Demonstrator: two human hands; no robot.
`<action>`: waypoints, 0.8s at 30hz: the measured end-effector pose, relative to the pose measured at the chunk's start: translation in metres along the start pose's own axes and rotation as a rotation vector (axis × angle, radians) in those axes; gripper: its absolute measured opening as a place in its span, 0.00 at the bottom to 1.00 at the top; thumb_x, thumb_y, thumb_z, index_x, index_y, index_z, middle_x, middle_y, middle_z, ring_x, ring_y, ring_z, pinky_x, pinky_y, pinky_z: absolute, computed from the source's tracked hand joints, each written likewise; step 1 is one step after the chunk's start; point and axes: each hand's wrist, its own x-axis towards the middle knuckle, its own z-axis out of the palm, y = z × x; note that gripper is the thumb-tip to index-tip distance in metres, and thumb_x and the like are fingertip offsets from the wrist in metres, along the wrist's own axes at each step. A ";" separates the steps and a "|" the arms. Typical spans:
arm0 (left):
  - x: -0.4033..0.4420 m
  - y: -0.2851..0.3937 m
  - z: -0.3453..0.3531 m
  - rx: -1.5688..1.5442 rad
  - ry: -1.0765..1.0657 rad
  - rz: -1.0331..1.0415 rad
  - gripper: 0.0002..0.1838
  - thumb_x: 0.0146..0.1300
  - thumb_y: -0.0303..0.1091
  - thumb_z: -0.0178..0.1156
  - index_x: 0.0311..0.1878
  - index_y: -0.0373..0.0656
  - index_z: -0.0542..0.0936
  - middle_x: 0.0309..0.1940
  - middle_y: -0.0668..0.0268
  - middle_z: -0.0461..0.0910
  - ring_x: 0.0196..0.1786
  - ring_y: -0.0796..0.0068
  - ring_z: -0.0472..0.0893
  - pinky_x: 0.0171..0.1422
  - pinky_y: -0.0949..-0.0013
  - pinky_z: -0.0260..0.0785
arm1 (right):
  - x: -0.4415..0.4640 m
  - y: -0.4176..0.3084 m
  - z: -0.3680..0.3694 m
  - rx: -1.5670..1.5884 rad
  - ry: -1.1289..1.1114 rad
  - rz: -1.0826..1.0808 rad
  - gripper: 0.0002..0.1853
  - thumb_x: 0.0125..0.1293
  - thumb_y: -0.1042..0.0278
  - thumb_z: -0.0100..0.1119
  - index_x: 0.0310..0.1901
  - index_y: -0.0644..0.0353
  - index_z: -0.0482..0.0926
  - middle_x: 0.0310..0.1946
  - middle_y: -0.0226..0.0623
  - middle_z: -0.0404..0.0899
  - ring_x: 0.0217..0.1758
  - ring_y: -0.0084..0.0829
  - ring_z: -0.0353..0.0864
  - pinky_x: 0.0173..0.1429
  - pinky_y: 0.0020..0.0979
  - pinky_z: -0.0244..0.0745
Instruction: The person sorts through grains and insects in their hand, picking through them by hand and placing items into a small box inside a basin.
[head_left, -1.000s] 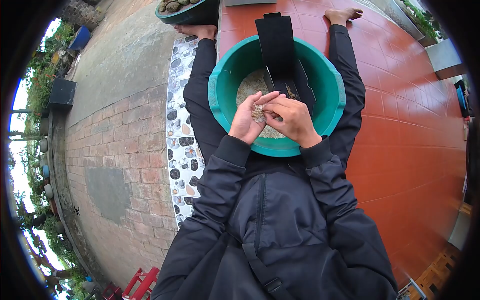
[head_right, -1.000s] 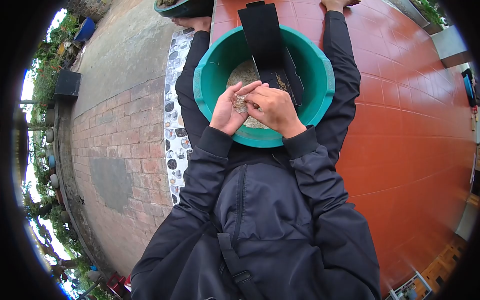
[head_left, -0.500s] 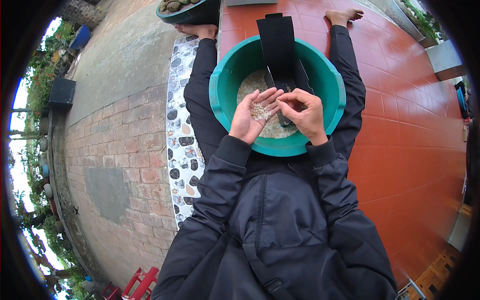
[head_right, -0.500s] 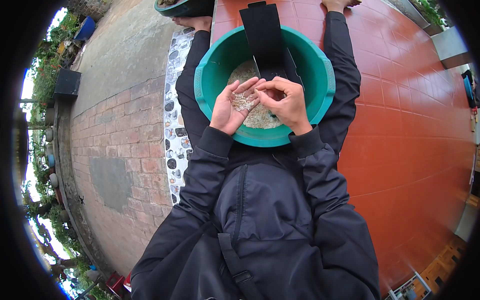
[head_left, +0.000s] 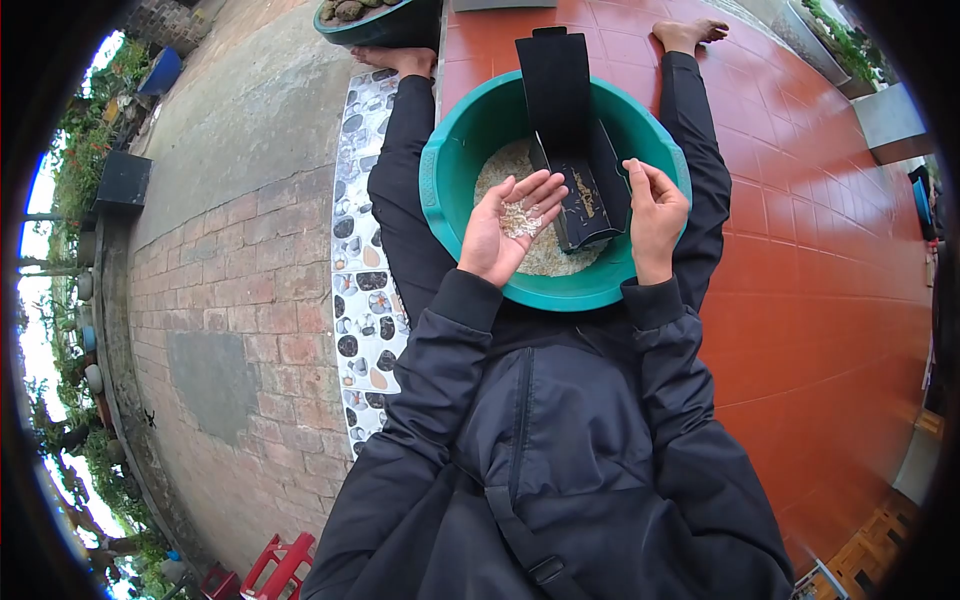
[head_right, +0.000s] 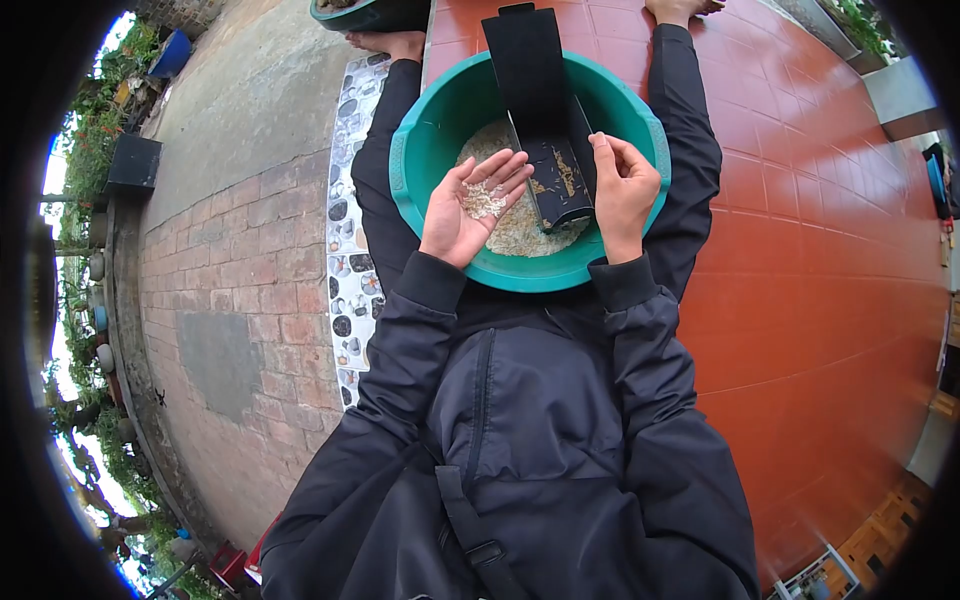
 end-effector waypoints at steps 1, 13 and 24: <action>0.000 0.000 0.001 0.000 0.001 0.003 0.28 0.77 0.42 0.40 0.67 0.27 0.68 0.67 0.45 0.69 0.72 0.52 0.68 0.78 0.57 0.59 | -0.001 0.000 0.001 0.001 0.000 0.000 0.10 0.69 0.69 0.65 0.41 0.70 0.86 0.30 0.23 0.82 0.29 0.08 0.71 0.31 0.15 0.64; -0.001 -0.001 -0.001 0.021 -0.001 0.008 0.27 0.77 0.45 0.40 0.64 0.32 0.72 0.65 0.51 0.74 0.68 0.59 0.73 0.73 0.59 0.64 | -0.033 -0.011 0.020 -0.287 -0.692 -0.474 0.08 0.50 0.75 0.69 0.34 0.59 0.84 0.27 0.33 0.78 0.27 0.29 0.78 0.32 0.28 0.74; 0.000 -0.002 -0.003 0.095 -0.025 -0.032 0.29 0.77 0.45 0.38 0.68 0.30 0.68 0.69 0.50 0.69 0.70 0.59 0.70 0.76 0.58 0.59 | -0.035 -0.001 0.026 -0.430 -0.679 -0.603 0.07 0.50 0.68 0.69 0.32 0.56 0.83 0.32 0.30 0.82 0.36 0.34 0.83 0.38 0.33 0.78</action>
